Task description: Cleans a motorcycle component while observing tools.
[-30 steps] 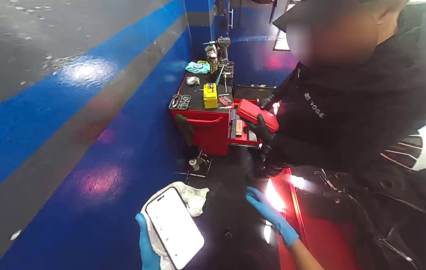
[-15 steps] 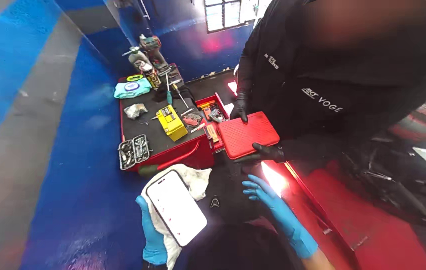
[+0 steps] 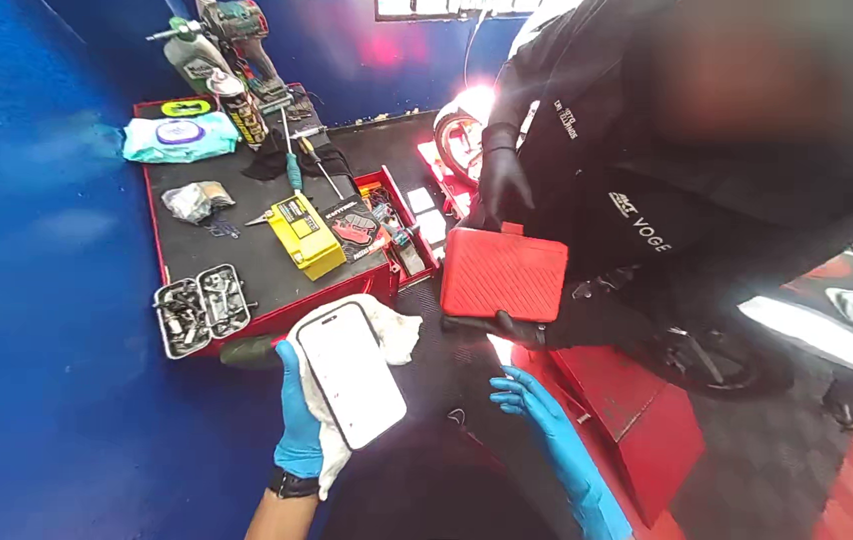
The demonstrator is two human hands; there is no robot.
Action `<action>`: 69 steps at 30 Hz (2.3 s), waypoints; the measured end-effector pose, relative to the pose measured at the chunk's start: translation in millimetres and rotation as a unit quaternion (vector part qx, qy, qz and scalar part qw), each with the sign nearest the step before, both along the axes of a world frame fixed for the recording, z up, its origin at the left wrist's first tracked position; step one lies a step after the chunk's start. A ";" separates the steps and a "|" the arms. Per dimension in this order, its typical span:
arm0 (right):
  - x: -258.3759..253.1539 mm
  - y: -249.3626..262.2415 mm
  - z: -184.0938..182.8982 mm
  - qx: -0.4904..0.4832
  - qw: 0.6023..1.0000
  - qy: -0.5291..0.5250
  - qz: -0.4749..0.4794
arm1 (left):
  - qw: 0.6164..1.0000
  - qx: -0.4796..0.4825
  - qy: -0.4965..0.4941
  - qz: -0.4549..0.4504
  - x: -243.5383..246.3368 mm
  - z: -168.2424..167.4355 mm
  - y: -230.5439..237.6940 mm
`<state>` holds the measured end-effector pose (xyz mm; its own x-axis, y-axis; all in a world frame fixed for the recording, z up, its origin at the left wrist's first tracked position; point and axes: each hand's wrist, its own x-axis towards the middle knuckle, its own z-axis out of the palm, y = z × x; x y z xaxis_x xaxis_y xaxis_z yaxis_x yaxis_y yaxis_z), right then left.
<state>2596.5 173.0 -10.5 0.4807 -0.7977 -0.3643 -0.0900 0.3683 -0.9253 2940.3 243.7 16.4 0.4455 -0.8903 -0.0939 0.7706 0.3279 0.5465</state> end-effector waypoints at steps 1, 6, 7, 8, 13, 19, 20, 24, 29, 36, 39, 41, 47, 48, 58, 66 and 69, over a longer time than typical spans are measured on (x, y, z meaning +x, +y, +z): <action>-3.1 2.0 -0.7 -0.003 1.000 0.000 -0.002 | 1.000 0.000 0.003 -0.003 0.9 -0.4 -1.6; -10.3 14.3 -3.3 -0.001 1.000 0.017 -0.012 | 1.000 -0.013 -0.010 0.011 16.4 -26.0 -3.2; -11.3 16.4 -4.4 0.000 1.000 0.017 -0.012 | 1.000 -0.010 -0.008 0.012 15.8 -25.6 -4.0; -11.9 18.1 -5.5 0.000 1.000 0.018 -0.013 | 1.000 0.000 -0.009 0.011 14.0 -21.6 -5.4; -10.6 18.0 -3.3 0.000 1.000 0.011 -0.020 | 0.999 0.011 -0.031 -0.011 14.6 -17.1 -12.1; -11.0 18.1 -2.6 -0.001 1.000 0.008 -0.020 | 0.998 0.029 -0.060 -0.004 19.9 -12.2 -19.3; -10.6 18.1 -2.3 -0.001 1.000 0.009 -0.018 | 0.998 0.028 -0.062 -0.005 20.7 -12.8 -19.2; -8.4 16.9 -0.8 0.012 1.000 0.016 -0.002 | 0.998 0.026 -0.051 -0.011 22.9 -17.3 -16.8; -7.7 16.2 1.0 0.022 0.999 0.024 0.026 | 0.996 0.052 -0.074 0.003 17.3 -8.6 -15.7; -12.6 16.4 -1.5 0.023 0.999 0.008 0.042 | 0.996 0.054 -0.073 -0.009 15.6 -10.1 -13.1; -15.8 17.8 -3.2 0.027 0.999 0.008 0.044 | 0.997 0.052 -0.062 -0.014 12.2 -10.0 -12.4; -18.0 18.6 -3.1 0.034 0.999 0.007 0.042 | 0.997 0.011 -0.062 -0.041 18.0 -25.5 -8.1; -23.4 20.8 -3.4 0.038 0.998 -0.002 0.040 | 0.995 0.087 -0.050 -0.002 -8.4 16.4 -19.1; -24.2 20.9 -3.2 0.040 0.998 -0.004 0.039 | 0.989 0.132 -0.066 0.013 -18.1 33.4 -24.2; -29.1 24.5 -1.2 0.040 0.998 -0.008 0.038 | 0.995 0.075 -0.056 -0.017 -11.4 6.6 -11.6; -32.6 27.6 -0.8 0.046 0.998 -0.009 0.040 | 0.995 -0.019 -0.096 -0.012 18.3 -63.7 9.2; -33.5 28.9 -1.0 0.045 0.998 -0.005 0.038 | 0.994 0.009 -0.106 -0.023 6.2 -36.5 2.9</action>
<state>2563.0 201.9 -11.4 0.5434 -0.7226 -0.4272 -0.1118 0.4421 -0.8900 2946.5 246.7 -20.2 0.4152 -0.9095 -0.0183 0.6513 0.2832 0.7040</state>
